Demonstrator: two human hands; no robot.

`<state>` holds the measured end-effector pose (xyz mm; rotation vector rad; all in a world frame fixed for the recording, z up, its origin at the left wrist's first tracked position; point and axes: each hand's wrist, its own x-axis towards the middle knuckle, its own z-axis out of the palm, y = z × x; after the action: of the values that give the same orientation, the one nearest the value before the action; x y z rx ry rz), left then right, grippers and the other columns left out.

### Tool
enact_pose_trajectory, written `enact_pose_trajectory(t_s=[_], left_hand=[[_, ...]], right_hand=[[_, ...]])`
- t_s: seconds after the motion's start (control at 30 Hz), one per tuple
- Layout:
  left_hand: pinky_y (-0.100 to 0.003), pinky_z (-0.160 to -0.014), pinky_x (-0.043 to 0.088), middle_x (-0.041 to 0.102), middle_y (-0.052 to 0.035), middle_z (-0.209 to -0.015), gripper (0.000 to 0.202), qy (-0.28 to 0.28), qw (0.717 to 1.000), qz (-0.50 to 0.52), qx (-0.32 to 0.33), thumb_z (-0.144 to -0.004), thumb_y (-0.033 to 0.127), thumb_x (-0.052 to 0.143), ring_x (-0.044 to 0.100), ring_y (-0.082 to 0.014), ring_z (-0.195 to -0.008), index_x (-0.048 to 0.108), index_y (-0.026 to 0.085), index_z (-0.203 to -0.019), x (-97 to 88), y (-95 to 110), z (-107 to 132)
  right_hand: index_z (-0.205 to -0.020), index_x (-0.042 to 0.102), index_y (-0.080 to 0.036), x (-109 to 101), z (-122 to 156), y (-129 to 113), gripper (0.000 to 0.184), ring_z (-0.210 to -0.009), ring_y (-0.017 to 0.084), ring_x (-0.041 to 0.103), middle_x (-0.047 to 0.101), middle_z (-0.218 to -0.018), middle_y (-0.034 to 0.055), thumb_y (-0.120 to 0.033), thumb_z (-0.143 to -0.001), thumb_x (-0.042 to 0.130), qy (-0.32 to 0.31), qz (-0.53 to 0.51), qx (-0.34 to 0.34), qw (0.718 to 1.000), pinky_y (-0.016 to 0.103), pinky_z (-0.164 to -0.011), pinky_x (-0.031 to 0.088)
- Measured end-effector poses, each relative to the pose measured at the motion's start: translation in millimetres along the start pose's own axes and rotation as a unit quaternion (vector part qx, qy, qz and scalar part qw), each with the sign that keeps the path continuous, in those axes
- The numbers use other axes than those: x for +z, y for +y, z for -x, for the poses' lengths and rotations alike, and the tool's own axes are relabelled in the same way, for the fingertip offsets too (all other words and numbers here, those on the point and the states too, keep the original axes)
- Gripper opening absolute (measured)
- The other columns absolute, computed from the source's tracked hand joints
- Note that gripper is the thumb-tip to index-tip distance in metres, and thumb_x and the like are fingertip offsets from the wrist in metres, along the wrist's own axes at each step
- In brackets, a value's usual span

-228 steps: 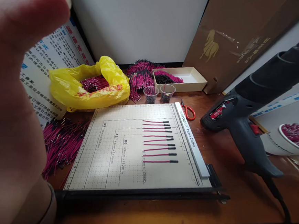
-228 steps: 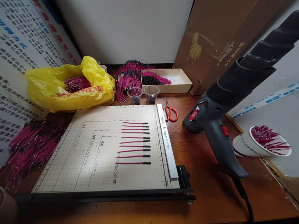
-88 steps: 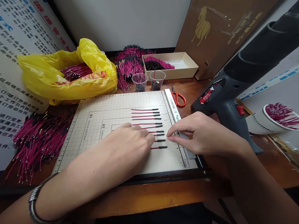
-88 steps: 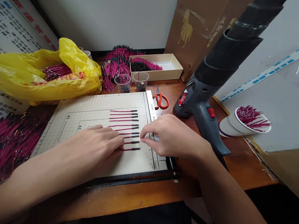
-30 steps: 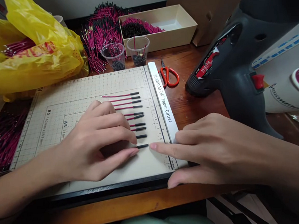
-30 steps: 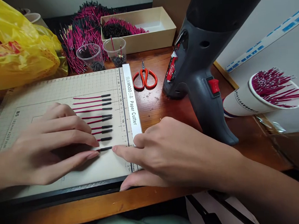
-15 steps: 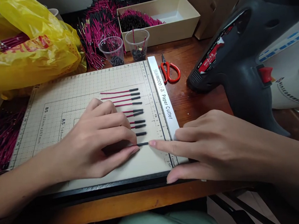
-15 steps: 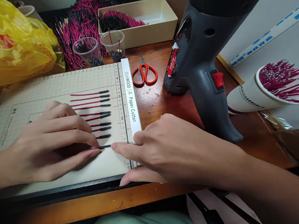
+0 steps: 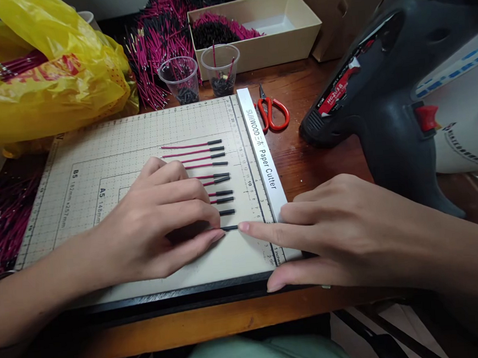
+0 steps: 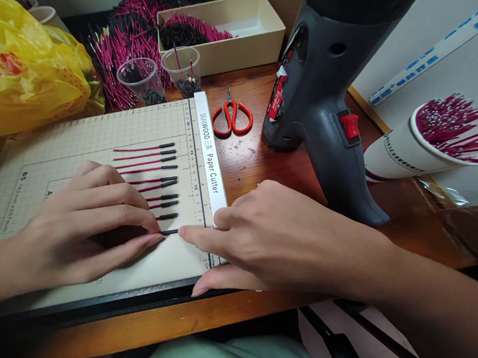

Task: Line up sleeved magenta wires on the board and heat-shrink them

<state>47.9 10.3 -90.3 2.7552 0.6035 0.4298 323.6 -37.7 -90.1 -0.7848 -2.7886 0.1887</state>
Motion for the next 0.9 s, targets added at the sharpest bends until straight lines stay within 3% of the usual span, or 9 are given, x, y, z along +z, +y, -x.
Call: enact_pose_trajectory(t_s=[0.43, 0.73, 0.9], left_hand=[[-0.039, -0.077, 0.034, 0.071, -0.0016, -0.086, 0.014, -0.013, 1.000, -0.009, -0.012, -0.099, 0.031, 0.060, 0.052, -0.0207, -0.080, 0.070, 0.024, -0.092, -3.0, 0.9, 0.1], [-0.037, -0.072, 0.033, 0.067, 0.0006, -0.078, 0.006, 0.066, 0.997, -0.008, -0.031, -0.095, 0.026, 0.064, 0.049, -0.0194, -0.074, 0.069, 0.025, -0.092, -0.2, -3.1, -0.9], [-0.036, -0.070, 0.033, 0.068, 0.0013, -0.078, 0.005, 0.065, 0.997, -0.021, -0.038, -0.094, 0.025, 0.066, 0.049, -0.0184, -0.072, 0.070, 0.024, -0.091, -2.7, -3.1, -2.8]], right_hand=[[-0.122, 0.068, -0.015, -3.5, -0.5, -0.2, 0.046, -0.051, 0.012, 0.054, 0.062, -0.066, -0.0038, -0.052, -0.105, 0.045, 0.020, -0.003, -0.003, 1.000, 0.032, -0.052, 0.031], [-0.121, 0.069, -0.016, -0.6, -1.5, 1.1, 0.039, -0.052, 0.010, 0.056, 0.065, -0.068, -0.0037, -0.043, -0.108, 0.044, 0.039, 0.027, 0.029, 0.998, 0.029, -0.053, 0.033], [-0.119, 0.070, -0.017, -1.0, -4.3, -1.0, 0.038, -0.051, 0.013, 0.056, 0.065, -0.068, -0.0035, -0.041, -0.108, 0.043, 0.035, 0.036, 0.029, 0.998, 0.031, -0.051, 0.033]])
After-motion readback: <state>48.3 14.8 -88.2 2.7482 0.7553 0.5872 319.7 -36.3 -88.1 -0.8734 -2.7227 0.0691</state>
